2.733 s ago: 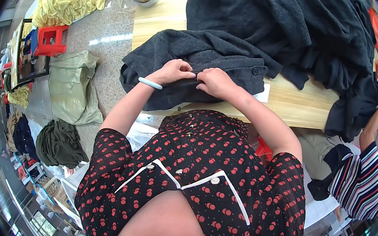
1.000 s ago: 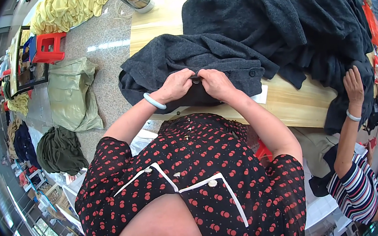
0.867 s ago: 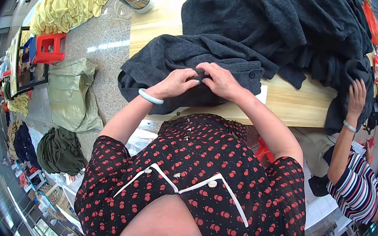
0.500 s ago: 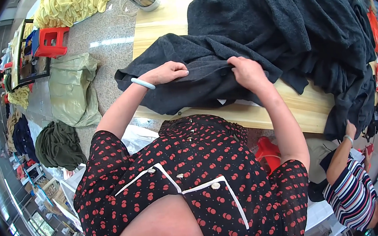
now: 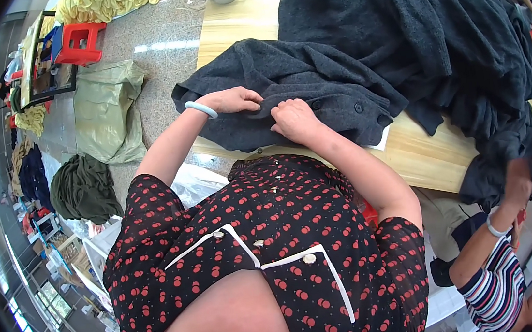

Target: Folding and inspecting black jackets at a factory workbench.

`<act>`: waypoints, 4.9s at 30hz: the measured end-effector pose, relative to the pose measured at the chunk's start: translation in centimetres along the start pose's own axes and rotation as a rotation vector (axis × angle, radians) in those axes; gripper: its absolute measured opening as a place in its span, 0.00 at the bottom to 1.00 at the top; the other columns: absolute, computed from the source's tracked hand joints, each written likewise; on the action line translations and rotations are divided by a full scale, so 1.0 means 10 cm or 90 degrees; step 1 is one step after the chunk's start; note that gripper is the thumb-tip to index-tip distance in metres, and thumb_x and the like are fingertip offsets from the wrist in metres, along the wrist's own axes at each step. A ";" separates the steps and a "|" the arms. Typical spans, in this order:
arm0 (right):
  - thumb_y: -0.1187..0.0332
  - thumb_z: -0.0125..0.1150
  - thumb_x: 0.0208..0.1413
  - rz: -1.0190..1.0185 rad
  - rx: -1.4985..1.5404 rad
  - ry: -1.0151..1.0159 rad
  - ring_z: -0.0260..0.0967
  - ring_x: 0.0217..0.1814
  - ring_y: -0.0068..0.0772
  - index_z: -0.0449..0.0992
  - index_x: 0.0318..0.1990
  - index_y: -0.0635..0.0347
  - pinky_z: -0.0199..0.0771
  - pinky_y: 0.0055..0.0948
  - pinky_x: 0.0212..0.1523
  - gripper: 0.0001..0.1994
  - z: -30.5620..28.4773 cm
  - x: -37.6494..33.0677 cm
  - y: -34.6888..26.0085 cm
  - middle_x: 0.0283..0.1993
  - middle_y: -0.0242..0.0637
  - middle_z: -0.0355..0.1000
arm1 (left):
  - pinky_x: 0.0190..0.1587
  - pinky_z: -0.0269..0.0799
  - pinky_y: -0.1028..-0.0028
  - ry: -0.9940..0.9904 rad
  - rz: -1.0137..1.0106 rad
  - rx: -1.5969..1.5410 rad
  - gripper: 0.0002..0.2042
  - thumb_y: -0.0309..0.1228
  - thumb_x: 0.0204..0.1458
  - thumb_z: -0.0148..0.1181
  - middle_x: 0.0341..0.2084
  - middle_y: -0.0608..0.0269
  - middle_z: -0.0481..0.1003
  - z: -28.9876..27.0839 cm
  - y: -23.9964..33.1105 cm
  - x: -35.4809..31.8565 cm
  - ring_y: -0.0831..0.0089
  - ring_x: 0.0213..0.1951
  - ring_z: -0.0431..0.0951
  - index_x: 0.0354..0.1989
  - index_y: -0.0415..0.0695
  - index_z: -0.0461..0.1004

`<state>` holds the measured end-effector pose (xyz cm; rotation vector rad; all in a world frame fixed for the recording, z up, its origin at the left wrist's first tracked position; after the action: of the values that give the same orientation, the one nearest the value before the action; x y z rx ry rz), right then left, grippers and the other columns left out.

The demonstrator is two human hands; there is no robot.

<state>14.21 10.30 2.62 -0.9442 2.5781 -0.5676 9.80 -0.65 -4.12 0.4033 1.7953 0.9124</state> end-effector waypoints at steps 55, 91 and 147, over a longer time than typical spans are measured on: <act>0.74 0.48 0.42 0.027 0.010 0.168 0.66 0.30 0.41 0.64 0.26 0.61 0.65 0.37 0.32 0.02 -0.07 0.06 0.04 0.24 0.42 0.67 | 0.38 0.65 0.60 0.298 0.164 0.339 0.13 0.35 0.41 0.52 0.26 0.44 0.69 0.12 0.63 -0.34 0.51 0.34 0.70 0.25 0.35 0.65; 0.72 0.60 0.35 0.145 -0.109 0.034 0.63 0.45 0.39 0.58 0.55 0.59 0.51 0.42 0.56 0.33 0.23 0.52 0.67 0.37 0.41 0.68 | 0.28 0.67 0.79 0.370 -0.144 -0.414 0.11 0.36 0.49 0.53 0.20 0.65 0.70 0.69 -0.64 -0.79 0.79 0.23 0.70 0.27 0.38 0.70; 0.63 0.55 0.45 0.154 0.408 0.190 0.65 0.35 0.55 0.63 0.33 0.63 0.66 0.38 0.32 0.13 -0.55 0.14 0.58 0.30 0.52 0.66 | 0.32 0.68 0.79 0.194 0.099 -0.671 0.16 0.42 0.52 0.49 0.30 0.65 0.70 -0.42 0.43 0.40 0.78 0.29 0.71 0.39 0.40 0.66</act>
<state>7.71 14.83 4.43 -0.3444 2.4255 -1.4292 3.77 3.06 -2.80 -0.2948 1.2933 1.9348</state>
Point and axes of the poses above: each hand's wrist, its own x-axis towards the middle knuckle, its own z-axis out of the palm, y = z × x, the point moved 7 cm from there along x, towards the middle knuckle
